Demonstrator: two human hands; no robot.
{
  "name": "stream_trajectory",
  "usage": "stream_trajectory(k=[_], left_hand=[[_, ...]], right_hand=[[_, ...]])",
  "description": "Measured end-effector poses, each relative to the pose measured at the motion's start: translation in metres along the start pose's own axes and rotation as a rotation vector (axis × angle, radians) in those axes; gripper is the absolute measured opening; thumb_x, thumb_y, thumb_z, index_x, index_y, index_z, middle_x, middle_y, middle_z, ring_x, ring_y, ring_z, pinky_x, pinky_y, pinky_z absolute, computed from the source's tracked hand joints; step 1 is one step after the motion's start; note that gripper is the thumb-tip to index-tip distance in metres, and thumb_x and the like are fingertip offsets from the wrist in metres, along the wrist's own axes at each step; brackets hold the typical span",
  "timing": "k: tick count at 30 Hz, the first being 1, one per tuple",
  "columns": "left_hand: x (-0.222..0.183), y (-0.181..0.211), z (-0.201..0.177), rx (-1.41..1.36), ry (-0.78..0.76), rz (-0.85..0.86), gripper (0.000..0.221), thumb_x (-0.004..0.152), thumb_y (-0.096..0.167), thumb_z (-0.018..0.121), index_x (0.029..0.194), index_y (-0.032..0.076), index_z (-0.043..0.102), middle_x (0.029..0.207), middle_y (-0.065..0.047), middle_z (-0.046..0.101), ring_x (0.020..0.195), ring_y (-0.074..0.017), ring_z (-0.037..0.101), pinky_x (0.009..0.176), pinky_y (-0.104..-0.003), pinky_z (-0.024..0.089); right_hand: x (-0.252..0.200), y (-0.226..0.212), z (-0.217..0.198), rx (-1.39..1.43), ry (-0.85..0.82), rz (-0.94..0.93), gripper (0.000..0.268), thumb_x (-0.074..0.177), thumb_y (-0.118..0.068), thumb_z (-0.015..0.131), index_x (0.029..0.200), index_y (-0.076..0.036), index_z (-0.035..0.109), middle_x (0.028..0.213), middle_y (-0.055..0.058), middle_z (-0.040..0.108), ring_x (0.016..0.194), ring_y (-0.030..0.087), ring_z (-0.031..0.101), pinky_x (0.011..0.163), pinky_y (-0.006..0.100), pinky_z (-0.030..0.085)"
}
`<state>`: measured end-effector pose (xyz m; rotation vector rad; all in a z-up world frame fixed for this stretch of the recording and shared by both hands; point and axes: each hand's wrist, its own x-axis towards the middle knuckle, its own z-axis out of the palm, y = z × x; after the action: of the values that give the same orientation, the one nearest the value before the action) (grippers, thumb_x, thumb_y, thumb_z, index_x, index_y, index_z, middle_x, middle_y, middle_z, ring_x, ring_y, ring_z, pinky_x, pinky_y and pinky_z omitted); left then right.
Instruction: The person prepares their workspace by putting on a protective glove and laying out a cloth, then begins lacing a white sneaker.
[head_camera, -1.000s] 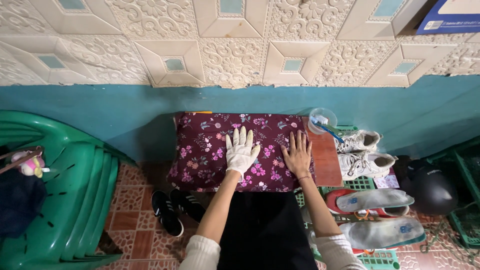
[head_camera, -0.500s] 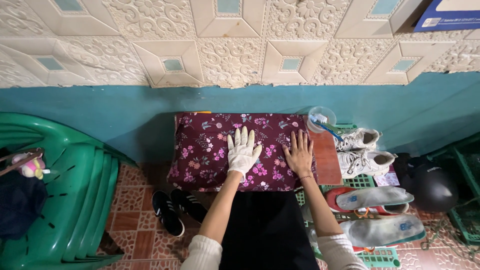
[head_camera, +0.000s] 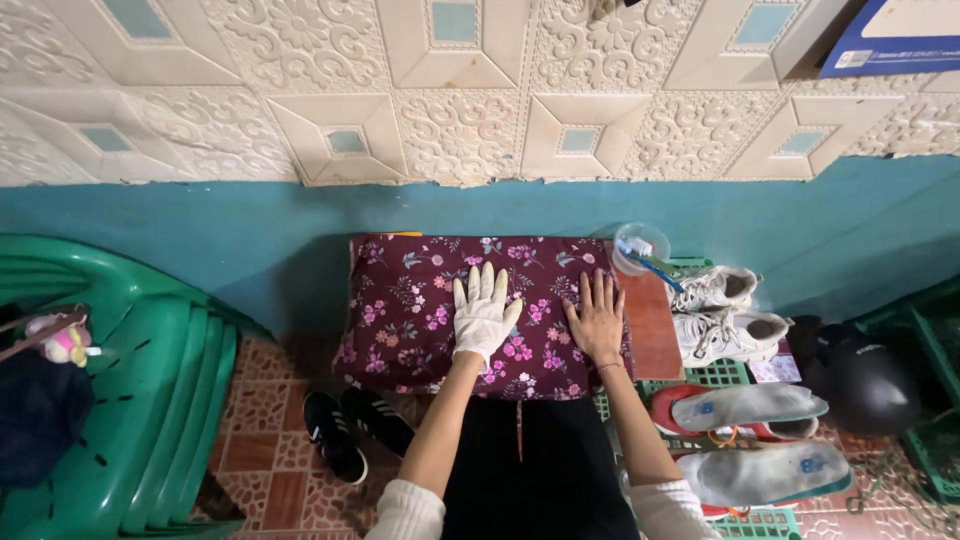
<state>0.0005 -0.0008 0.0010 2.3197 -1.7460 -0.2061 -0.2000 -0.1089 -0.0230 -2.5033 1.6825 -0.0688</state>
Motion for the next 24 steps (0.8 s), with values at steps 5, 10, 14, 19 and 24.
stream_trajectory(k=[5,10,14,19,24], left_hand=[[-0.001,0.0,0.006,0.005,0.014,-0.002,0.073,0.102,0.059,0.031,0.163,0.019,0.024,0.17,-0.013,0.02,0.158,-0.0327,0.012,0.126,-0.061,0.003],[0.001,-0.002,0.004,-0.007,0.005,-0.007,0.073,0.102,0.059,0.03,0.163,0.019,0.024,0.171,-0.012,0.019,0.158,-0.0324,0.011,0.126,-0.061,0.001],[-0.001,-0.001,0.0,-0.012,-0.001,-0.005,0.073,0.102,0.059,0.03,0.163,0.019,0.024,0.171,-0.012,0.019,0.158,-0.0319,0.011,0.126,-0.06,0.002],[0.0,-0.002,-0.005,-0.023,-0.001,-0.004,0.073,0.102,0.059,0.03,0.163,0.019,0.025,0.17,-0.012,0.019,0.158,-0.032,0.013,0.126,-0.06,0.003],[-0.002,-0.003,-0.004,-0.02,-0.007,-0.008,0.073,0.101,0.059,0.029,0.162,0.019,0.026,0.17,-0.012,0.021,0.158,-0.0317,0.013,0.126,-0.059,0.003]], right_hand=[[-0.003,0.0,-0.001,0.003,0.006,-0.006,0.074,0.104,-0.066,0.021,0.164,-0.024,0.024,0.172,0.008,0.017,0.159,0.027,0.01,0.129,0.051,0.0],[0.0,-0.002,-0.002,0.011,-0.005,-0.006,0.073,0.104,-0.065,0.021,0.164,-0.024,0.023,0.172,0.008,0.016,0.159,0.027,0.008,0.129,0.051,0.0],[-0.002,-0.004,-0.004,-0.003,-0.01,0.004,0.072,0.104,-0.065,0.022,0.164,-0.024,0.024,0.172,0.007,0.016,0.159,0.027,0.009,0.129,0.051,0.0],[-0.002,-0.006,-0.007,-0.005,-0.003,0.006,0.071,0.104,-0.063,0.025,0.163,-0.024,0.025,0.172,0.008,0.016,0.159,0.028,0.011,0.129,0.052,0.002],[-0.005,-0.008,-0.008,0.012,0.01,-0.005,0.07,0.104,-0.062,0.026,0.163,-0.023,0.026,0.171,0.009,0.018,0.159,0.029,0.012,0.128,0.053,0.004]])
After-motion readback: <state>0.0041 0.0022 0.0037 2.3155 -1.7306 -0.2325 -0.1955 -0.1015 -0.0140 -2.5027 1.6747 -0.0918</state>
